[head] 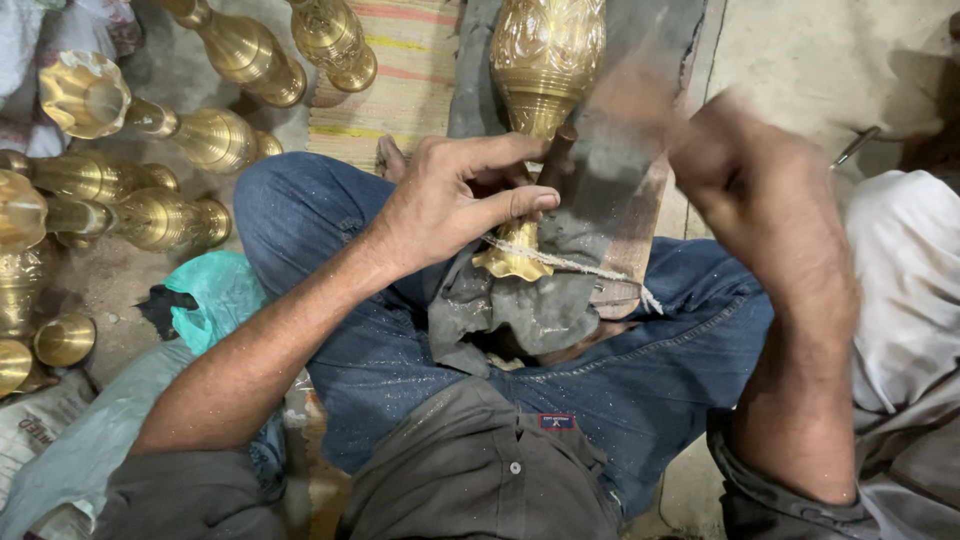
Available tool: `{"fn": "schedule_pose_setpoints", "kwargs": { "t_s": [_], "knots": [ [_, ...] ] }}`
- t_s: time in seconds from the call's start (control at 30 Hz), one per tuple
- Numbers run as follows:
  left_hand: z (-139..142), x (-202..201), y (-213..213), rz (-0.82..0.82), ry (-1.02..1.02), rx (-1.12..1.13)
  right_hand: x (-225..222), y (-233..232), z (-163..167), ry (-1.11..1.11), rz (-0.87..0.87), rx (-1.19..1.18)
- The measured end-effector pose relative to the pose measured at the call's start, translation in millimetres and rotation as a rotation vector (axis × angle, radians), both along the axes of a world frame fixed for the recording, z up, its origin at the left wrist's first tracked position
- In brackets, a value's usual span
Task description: The person sits cross-legged on the floor with a brass vase held against a sandbag on their lap. They hold a steel punch against the vase's flared base and repeatedly strike it with a wooden mallet, repositioning the punch around the rim to shape and emboss the brass.
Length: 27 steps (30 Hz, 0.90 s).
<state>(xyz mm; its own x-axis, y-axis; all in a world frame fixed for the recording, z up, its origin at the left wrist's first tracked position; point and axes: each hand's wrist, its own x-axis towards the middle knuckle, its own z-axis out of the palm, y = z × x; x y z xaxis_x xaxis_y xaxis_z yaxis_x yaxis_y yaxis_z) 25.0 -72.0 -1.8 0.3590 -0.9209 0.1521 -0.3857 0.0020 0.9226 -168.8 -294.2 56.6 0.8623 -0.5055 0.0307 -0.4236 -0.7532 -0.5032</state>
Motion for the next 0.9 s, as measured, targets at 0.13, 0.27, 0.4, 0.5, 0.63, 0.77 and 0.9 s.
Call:
{"fn": "schedule_pose_setpoints", "kwargs": {
  "t_s": [0.13,0.27,0.4,0.5,0.63,0.77,0.9],
  "knots": [
    [2,0,0,0.001,0.054,0.050,2,2,3,-0.104,0.046,0.034],
    [1,0,0,0.004,0.012,0.008,0,5,5,0.099,0.079,-0.147],
    [-3,0,2,0.025,0.049,0.067,0,5,5,-0.014,0.062,0.026],
    [-6,0,2,-0.016,0.022,-0.055,1,4,8,0.043,0.103,-0.148],
    [-8,1,3,-0.041,0.089,-0.022,5,7,13,0.046,0.084,-0.164],
    [-7,1,1,-0.028,0.087,-0.016,7,12,18,-0.195,0.073,0.028],
    [-6,1,-1,0.013,0.027,0.041,7,11,19,0.060,0.093,-0.149]
  ]
}}
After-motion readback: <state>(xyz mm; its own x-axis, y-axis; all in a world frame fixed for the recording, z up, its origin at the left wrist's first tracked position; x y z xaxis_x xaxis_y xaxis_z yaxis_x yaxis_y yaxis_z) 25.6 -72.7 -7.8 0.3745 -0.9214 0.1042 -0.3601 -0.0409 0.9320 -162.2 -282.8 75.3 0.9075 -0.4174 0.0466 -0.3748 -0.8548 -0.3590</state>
